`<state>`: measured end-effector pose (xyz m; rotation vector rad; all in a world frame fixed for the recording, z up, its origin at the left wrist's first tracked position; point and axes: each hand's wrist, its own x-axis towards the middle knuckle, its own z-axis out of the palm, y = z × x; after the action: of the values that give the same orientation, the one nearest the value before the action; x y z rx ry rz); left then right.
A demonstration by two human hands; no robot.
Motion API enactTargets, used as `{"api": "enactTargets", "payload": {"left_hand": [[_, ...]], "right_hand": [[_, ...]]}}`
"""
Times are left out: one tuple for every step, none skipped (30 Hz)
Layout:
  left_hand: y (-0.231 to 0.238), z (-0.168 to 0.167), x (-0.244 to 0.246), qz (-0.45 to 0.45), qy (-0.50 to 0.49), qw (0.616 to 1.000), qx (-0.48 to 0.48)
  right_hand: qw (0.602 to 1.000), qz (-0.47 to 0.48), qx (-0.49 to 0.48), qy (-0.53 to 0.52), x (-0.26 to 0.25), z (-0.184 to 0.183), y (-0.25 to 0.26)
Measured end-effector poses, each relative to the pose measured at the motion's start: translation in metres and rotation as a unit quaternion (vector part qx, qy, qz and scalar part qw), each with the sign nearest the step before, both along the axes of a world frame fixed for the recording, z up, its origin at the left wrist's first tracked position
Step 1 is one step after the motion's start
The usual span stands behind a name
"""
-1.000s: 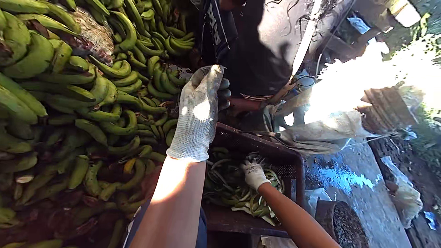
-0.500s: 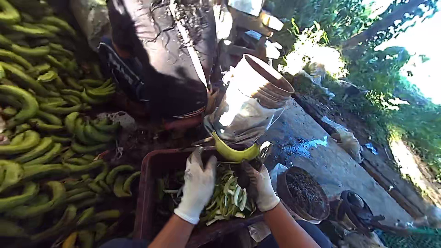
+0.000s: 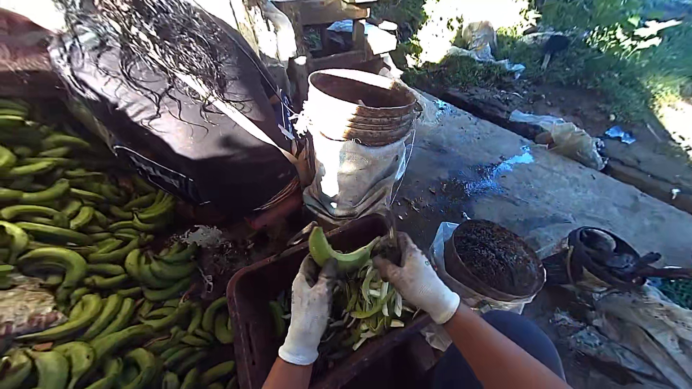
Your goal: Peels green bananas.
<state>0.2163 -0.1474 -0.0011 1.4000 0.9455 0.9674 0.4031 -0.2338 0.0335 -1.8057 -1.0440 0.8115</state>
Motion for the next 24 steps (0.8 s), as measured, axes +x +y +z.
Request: {"api": "enactTargets", "payload": {"left_hand": [[0.003,0.000,-0.002,-0.004,-0.074,0.997,-0.033],[0.006,0.000,-0.002,-0.006,-0.159,0.984,-0.084],[0.008,0.003,-0.003,-0.002,-0.229,0.963,-0.141],[0.010,0.007,-0.003,0.008,-0.275,0.943,-0.190],[0.011,0.009,-0.003,0.018,-0.297,0.929,-0.220],[0.011,0.007,-0.006,0.017,-0.306,0.924,-0.227],[0.010,0.005,-0.008,0.012,-0.301,0.931,-0.208],[0.010,0.003,-0.010,0.004,-0.281,0.945,-0.167],[0.010,0.004,-0.011,0.001,-0.247,0.962,-0.115],[0.011,0.004,-0.013,0.001,-0.201,0.978,-0.057],[0.011,0.005,-0.014,0.001,-0.155,0.988,-0.002],[0.011,0.007,-0.015,0.001,-0.117,0.992,0.040],[0.010,0.009,-0.015,0.000,-0.093,0.993,0.069],[0.010,0.009,-0.015,0.000,-0.081,0.993,0.084],[0.009,0.010,-0.015,0.001,-0.073,0.993,0.090],[0.008,0.010,-0.015,0.003,-0.065,0.994,0.091],[0.007,0.010,-0.016,0.004,-0.060,0.994,0.091],[0.006,0.010,-0.016,0.006,-0.060,0.994,0.091],[0.006,0.010,-0.016,0.014,-0.067,0.994,0.089],[0.006,0.009,-0.016,0.023,-0.088,0.993,0.081],[0.005,0.008,-0.016,0.030,-0.128,0.990,0.057],[0.004,0.009,-0.017,0.033,-0.185,0.982,0.017],[0.007,0.012,-0.019,0.032,-0.239,0.970,-0.025],[0.013,0.016,-0.023,0.028,-0.268,0.962,-0.051]], "right_hand": [[1.000,-0.007,-0.012,-0.023,0.006,0.001,0.001],[0.999,0.000,-0.018,-0.039,0.012,0.000,0.001],[0.999,0.017,-0.019,-0.044,0.015,-0.001,0.001],[0.998,0.039,-0.019,-0.045,0.016,-0.002,0.001],[0.998,0.054,-0.018,-0.039,0.015,-0.004,0.001],[0.998,0.059,-0.022,-0.026,0.012,-0.006,0.001],[0.998,0.062,-0.031,-0.008,0.009,-0.007,0.000],[0.997,0.063,-0.036,0.007,0.006,-0.007,0.000],[0.997,0.063,-0.036,0.013,0.004,-0.007,0.000],[0.998,0.063,-0.024,0.011,0.001,-0.007,0.000],[0.998,0.068,-0.001,0.006,-0.003,-0.008,-0.001],[0.997,0.077,0.026,-0.001,-0.007,-0.009,-0.003],[0.995,0.090,0.049,-0.011,-0.012,-0.010,-0.005],[0.992,0.101,0.065,-0.022,-0.017,-0.011,-0.006],[0.991,0.109,0.072,-0.032,-0.020,-0.013,-0.006],[0.990,0.113,0.073,-0.034,-0.023,-0.016,-0.006],[0.990,0.116,0.072,-0.033,-0.025,-0.018,-0.006],[0.990,0.119,0.066,-0.029,-0.029,-0.021,-0.006],[0.990,0.128,0.055,-0.023,-0.032,-0.023,-0.005],[0.989,0.143,0.030,-0.018,-0.035,-0.027,-0.004],[0.987,0.160,-0.013,-0.011,-0.037,-0.033,-0.002],[0.981,0.183,-0.070,-0.005,-0.037,-0.042,0.000],[0.975,0.194,-0.109,-0.009,-0.037,-0.052,0.003],[0.974,0.193,-0.116,-0.019,-0.037,-0.058,0.005]]}}
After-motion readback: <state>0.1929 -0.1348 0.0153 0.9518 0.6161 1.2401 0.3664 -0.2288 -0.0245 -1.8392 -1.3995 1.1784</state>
